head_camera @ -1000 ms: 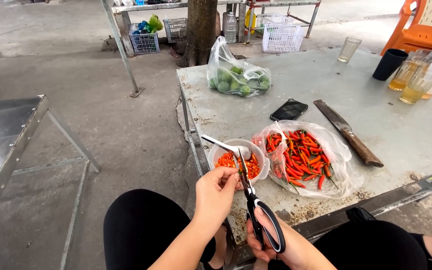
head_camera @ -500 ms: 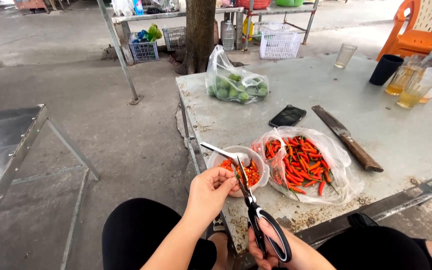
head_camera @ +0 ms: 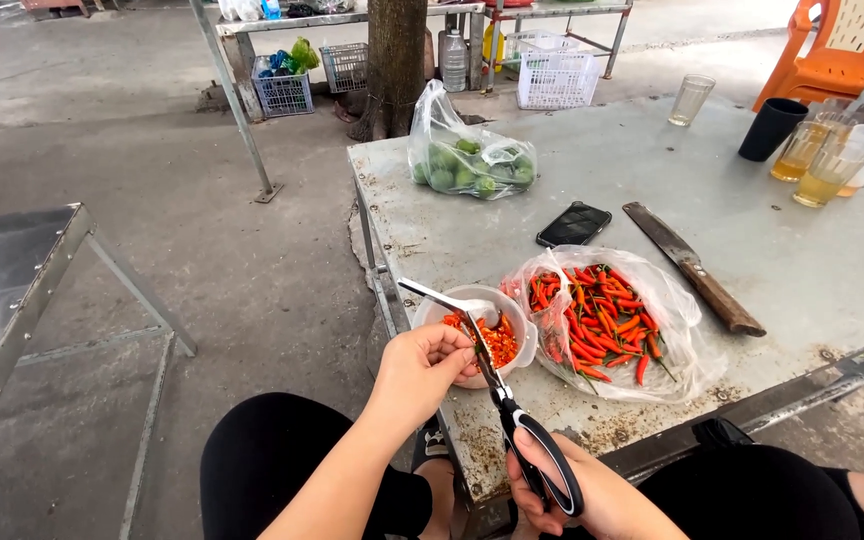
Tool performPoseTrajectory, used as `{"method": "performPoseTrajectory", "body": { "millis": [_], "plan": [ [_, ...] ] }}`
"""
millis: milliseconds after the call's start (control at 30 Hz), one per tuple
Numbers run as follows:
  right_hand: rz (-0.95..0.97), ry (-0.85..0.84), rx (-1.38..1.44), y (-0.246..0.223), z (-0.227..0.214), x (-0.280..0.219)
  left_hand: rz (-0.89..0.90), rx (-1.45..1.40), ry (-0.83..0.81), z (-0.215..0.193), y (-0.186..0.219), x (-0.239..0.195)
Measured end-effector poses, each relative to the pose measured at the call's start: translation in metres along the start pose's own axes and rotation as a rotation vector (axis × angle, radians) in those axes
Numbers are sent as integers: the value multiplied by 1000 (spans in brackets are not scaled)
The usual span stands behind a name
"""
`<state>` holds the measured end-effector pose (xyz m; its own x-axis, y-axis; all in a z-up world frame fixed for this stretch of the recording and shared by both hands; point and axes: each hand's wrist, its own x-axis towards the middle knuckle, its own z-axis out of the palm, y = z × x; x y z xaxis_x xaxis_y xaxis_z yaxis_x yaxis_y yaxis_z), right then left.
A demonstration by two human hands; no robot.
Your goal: Cutting red chilies into small pieces using scissors over a bowl.
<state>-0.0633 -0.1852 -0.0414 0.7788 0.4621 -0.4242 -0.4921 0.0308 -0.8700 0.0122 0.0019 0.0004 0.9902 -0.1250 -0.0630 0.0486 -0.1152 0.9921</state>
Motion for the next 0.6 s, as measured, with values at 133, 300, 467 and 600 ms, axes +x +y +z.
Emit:
{"method": "performPoseTrajectory", "body": {
  "millis": [133,300,467,600],
  "plan": [
    [35,52,165,-3,6,0,-33,48,13,0,9,-5],
    [-8,59,121,1,11,-3,-40,83,34,2,9,-11],
    [30,119,77,-7,17,-6,-41,63,54,4,1,-5],
    [-18,133,109,1,16,0,-79,99,65,4,14,-12]
  ]
}}
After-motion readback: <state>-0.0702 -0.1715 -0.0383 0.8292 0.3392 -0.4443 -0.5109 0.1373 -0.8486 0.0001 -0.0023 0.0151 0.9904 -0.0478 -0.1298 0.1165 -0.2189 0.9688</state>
